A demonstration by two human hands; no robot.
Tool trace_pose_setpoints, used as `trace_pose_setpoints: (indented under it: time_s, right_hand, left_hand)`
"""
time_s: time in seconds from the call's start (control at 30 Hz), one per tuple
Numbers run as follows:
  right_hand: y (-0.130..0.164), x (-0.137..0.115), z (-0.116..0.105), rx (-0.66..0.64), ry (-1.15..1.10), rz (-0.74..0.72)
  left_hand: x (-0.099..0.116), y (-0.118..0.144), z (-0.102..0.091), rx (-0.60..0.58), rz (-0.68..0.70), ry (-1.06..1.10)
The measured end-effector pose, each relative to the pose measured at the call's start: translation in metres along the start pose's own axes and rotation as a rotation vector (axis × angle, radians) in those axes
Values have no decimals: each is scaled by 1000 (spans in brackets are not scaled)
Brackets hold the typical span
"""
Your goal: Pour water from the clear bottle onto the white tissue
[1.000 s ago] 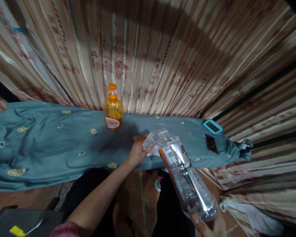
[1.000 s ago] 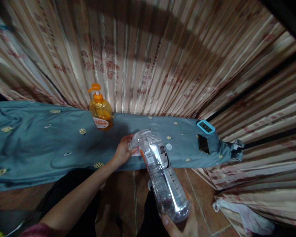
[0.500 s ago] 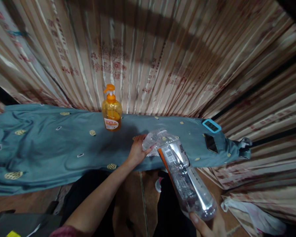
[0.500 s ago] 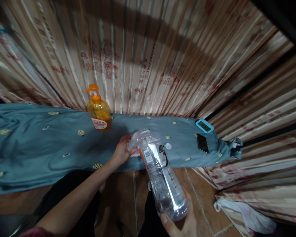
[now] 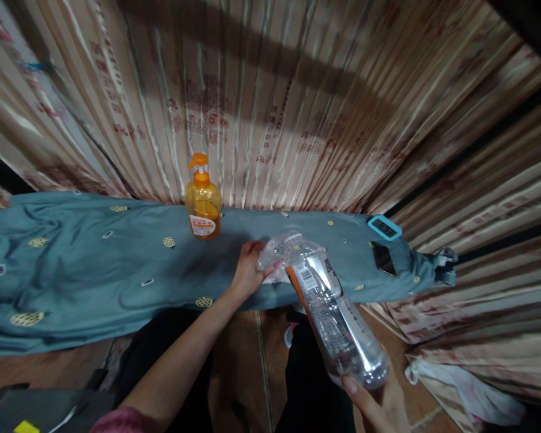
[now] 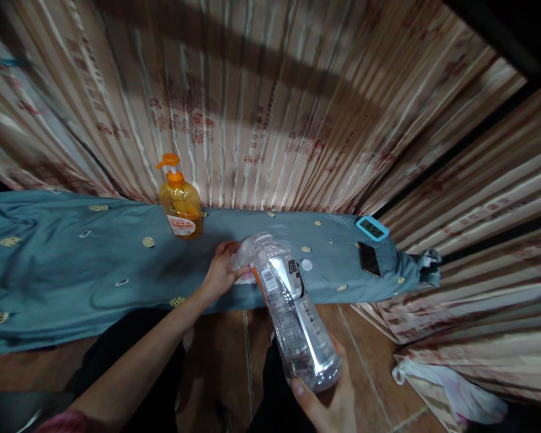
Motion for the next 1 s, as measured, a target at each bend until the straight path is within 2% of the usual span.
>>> trace_pose_setpoints:
  time_s: [0.1,0.37,0.6,1.0]
  right_hand:
    - [1,-3,2,-15,-22,43]
    - [1,-8,5,-33,-52,-16]
    - [2,-8,6,-27,-65,28]
    - [-2,-3,5,-26,-62,1]
  left_hand:
    - [3,0,-3,-18,-10,-12]
    - [8,-4,-9,-26,-20,-52]
    - [10,-2,-9,-200,-140,-180]
    - [11,3,-3,-191,-173,-177]
Point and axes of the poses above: each hand's wrist, its own y-axis away from the middle knuckle, its own z-axis out of the palm, x = y × z, the point moved 4 cm from there along -y, towards the middle knuckle, and after that the axes turned 1 degree about y, right-handed, at the moved point
